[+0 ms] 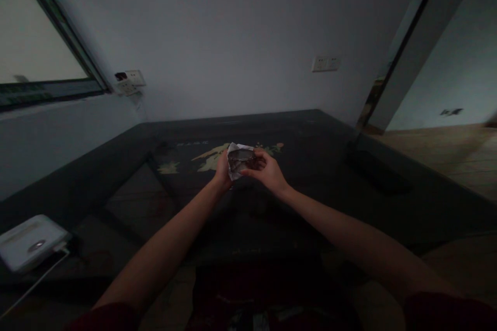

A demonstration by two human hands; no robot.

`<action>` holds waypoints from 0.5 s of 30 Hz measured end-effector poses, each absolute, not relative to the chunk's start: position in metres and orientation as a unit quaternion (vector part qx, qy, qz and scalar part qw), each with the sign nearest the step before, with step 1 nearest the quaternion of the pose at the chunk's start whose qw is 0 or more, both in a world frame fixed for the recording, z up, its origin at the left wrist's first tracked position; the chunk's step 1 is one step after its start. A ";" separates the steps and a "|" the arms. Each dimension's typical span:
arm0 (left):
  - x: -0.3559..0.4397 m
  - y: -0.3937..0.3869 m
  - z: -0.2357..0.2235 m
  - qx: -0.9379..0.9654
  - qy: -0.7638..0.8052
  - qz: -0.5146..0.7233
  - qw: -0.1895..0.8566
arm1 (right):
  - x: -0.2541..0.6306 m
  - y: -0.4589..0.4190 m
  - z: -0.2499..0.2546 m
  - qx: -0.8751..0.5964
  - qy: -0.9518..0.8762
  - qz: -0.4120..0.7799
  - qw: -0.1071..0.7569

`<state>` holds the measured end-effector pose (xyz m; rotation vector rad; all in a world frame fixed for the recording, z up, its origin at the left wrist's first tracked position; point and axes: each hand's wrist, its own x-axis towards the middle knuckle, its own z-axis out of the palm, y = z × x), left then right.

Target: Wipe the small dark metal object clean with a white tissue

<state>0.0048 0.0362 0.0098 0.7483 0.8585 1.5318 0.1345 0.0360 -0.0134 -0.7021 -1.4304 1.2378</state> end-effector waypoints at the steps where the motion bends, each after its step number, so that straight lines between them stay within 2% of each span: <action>1: 0.004 0.036 0.007 0.321 0.386 0.670 0.546 | 0.134 0.036 -0.014 -0.294 -0.596 0.524 0.532; 4: 0.005 0.033 -0.001 0.394 0.441 0.715 0.374 | 0.134 0.037 -0.014 -0.295 -0.584 0.534 0.536; 7: 0.011 0.024 -0.003 0.519 0.425 0.705 0.230 | 0.135 0.036 -0.014 -0.300 -0.568 0.544 0.540; 12: 0.018 0.011 0.003 0.584 0.398 0.697 0.123 | 0.134 0.034 -0.012 -0.304 -0.553 0.561 0.536; 15: 0.016 0.013 0.003 0.589 0.390 0.693 0.144 | 0.134 0.035 -0.012 -0.304 -0.554 0.550 0.547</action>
